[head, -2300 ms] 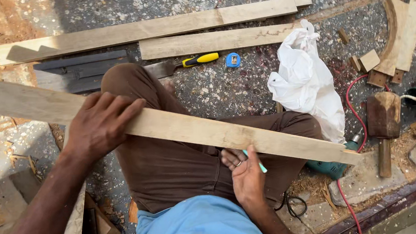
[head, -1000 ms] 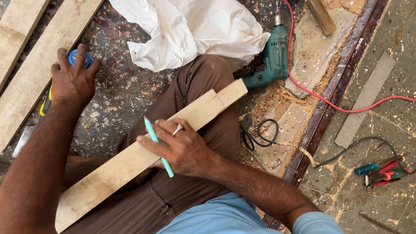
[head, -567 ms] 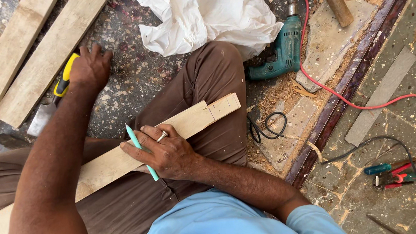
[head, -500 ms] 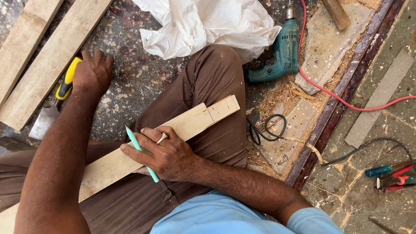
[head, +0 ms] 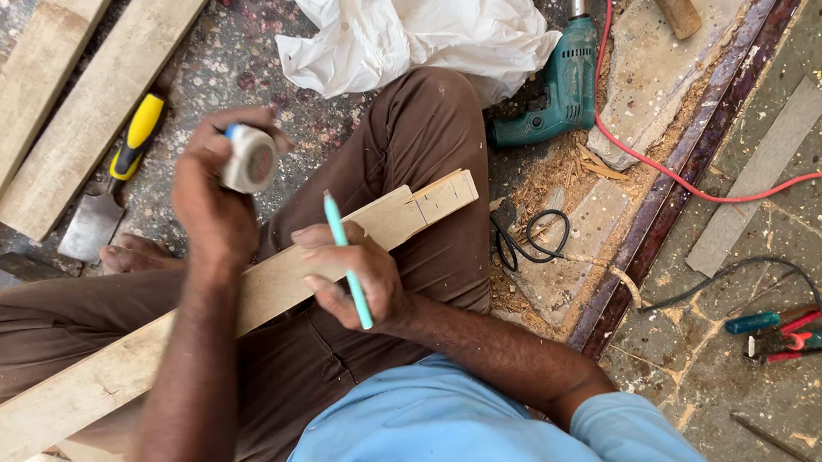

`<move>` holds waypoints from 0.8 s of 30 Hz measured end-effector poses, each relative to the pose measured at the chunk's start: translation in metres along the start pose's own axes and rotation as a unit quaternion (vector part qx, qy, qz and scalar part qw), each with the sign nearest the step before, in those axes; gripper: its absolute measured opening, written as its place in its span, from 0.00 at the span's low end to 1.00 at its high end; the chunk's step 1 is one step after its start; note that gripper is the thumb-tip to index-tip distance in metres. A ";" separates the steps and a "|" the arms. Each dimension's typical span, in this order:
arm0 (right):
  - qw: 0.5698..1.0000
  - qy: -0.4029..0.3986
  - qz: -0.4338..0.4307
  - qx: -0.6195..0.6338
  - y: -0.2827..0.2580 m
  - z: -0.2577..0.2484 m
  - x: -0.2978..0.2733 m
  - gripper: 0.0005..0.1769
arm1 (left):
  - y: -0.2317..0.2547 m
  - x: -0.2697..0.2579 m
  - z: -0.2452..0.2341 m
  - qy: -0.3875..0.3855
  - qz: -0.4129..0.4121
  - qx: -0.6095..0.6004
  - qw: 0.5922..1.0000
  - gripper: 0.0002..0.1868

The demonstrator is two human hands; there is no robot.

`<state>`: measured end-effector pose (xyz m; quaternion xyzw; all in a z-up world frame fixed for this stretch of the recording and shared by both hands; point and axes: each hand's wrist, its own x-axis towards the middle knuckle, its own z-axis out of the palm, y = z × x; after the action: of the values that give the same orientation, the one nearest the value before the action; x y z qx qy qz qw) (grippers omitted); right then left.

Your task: The person measures and marks wooden boards with a pencil and a tape measure while sitting on the workshop floor.

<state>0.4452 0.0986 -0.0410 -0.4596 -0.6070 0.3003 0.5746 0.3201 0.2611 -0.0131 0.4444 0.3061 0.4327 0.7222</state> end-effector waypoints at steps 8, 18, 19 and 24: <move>0.985 0.034 -0.003 -0.167 -0.022 -0.062 0.020 0.29 | -0.010 -0.022 0.039 -0.129 0.118 0.387 0.906 0.26; 0.988 0.050 0.075 -0.122 -0.005 -0.052 0.039 0.32 | -0.019 -0.021 0.042 -0.167 0.120 0.322 0.924 0.41; 0.989 0.063 0.084 -0.107 -0.002 -0.054 0.040 0.31 | -0.016 -0.021 0.045 -0.178 0.159 0.346 0.908 0.40; 0.954 0.079 0.262 0.120 -0.009 -0.086 0.022 0.26 | -0.004 -0.021 0.063 -0.204 0.199 0.435 0.854 0.45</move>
<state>0.5285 0.1010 -0.0103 -0.5525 -0.3776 0.4736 0.5726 0.3640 0.2175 0.0104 0.8429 0.2140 0.2894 0.3999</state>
